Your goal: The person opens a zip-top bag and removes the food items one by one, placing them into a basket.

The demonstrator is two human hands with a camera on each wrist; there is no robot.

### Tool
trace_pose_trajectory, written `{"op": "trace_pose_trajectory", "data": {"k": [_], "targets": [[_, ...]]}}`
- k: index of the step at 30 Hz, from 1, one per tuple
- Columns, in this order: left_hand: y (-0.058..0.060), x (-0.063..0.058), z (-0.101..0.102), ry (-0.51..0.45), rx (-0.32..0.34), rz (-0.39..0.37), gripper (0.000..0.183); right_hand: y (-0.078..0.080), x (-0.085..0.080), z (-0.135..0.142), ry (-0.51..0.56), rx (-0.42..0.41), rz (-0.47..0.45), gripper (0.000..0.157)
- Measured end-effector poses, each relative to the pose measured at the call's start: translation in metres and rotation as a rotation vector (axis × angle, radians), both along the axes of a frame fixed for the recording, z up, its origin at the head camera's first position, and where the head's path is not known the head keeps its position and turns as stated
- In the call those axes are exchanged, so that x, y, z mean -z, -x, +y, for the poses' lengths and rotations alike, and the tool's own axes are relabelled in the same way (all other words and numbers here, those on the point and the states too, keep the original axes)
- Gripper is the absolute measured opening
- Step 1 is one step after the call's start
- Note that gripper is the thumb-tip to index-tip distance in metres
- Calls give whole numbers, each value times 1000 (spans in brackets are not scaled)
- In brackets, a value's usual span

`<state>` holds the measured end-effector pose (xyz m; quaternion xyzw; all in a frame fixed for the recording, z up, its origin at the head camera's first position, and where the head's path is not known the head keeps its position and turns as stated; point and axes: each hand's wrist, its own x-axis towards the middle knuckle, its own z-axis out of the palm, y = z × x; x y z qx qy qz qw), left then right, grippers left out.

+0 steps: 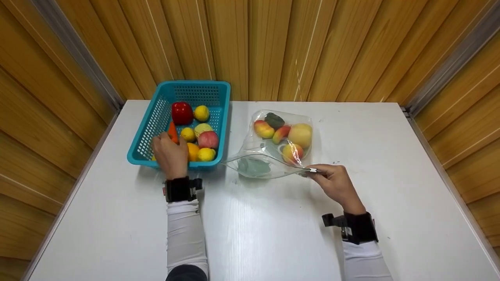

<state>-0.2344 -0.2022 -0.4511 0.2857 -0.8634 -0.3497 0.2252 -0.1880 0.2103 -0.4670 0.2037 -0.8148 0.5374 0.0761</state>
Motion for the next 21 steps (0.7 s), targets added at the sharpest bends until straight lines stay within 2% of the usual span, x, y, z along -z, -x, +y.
{"op": "trace_pose_trajectory", "data": {"k": [5, 12, 14, 21], "targets": [[-1, -11, 7, -44, 87, -26, 30, 0, -1, 1, 2, -8, -7, 16], [-11, -29, 21, -25, 233, -13, 30, 0, -1, 1, 16, -22, 14, 15], [-15, -35, 25, -22, 280, 24, 27, 0, -1, 1, 10, -21, 18, 15], [-30, -51, 46, 27, 481, 225, 14, 0, -1, 1, -5, -1, 6, 15]]}}
